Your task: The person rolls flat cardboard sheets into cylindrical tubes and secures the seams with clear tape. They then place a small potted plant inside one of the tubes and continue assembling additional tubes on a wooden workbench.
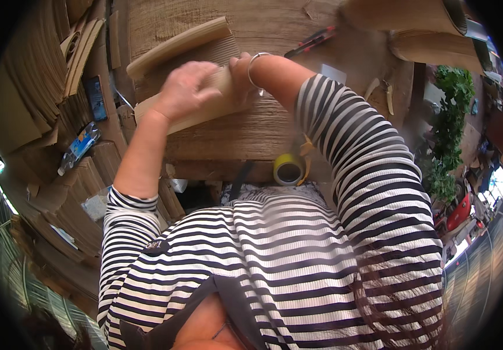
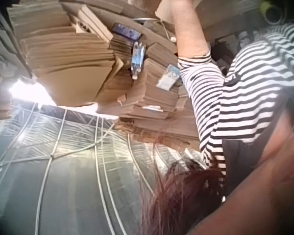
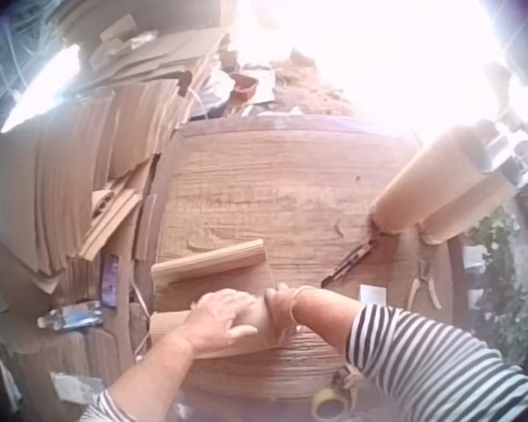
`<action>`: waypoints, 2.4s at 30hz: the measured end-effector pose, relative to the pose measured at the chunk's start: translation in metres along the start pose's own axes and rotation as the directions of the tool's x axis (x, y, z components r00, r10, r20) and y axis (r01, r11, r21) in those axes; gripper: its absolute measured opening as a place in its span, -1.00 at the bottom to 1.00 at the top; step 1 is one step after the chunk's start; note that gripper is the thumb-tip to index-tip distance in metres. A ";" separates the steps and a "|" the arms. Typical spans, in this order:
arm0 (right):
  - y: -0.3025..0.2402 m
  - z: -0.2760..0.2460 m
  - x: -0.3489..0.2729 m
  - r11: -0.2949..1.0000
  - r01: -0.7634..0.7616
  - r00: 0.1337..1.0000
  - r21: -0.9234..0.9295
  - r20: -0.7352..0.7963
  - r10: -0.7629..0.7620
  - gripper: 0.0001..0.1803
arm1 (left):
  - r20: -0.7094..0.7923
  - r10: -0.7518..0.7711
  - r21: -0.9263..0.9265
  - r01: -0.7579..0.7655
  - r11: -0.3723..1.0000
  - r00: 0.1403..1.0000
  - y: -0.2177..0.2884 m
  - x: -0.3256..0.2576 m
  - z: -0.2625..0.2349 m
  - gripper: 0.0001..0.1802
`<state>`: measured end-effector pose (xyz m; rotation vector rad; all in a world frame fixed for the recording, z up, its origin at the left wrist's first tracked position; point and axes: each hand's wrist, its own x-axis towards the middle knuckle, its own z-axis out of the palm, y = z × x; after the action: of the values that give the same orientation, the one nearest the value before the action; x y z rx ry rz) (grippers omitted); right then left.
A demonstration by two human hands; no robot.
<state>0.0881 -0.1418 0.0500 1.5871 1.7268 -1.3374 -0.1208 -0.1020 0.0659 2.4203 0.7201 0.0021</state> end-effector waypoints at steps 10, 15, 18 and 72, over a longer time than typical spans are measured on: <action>-0.015 0.074 -0.042 0.966 -0.014 0.749 -0.258 -0.643 -0.161 -0.01 | 0.013 -0.046 -0.001 0.046 0.999 0.999 -0.014 -0.021 0.044 -0.12; -0.012 0.095 -0.025 0.962 -0.035 0.689 -0.272 -0.703 -0.174 -0.08 | 0.312 -0.236 0.021 0.242 0.970 0.920 -0.051 -0.002 0.022 -0.11; -0.013 0.081 -0.024 0.979 -0.004 0.731 -0.202 -0.669 -0.135 -0.20 | 0.533 -0.280 -0.136 0.408 0.903 0.799 -0.076 0.015 0.003 -0.13; -0.005 0.068 -0.014 0.934 0.031 0.603 -0.356 -0.738 -0.302 -0.15 | 0.198 -0.240 0.158 0.210 0.965 0.950 -0.017 0.045 0.008 0.35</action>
<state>0.0679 -0.2065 0.0341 2.0029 2.4900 -0.3219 -0.0889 -0.0729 0.0424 2.4005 0.9154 -0.4082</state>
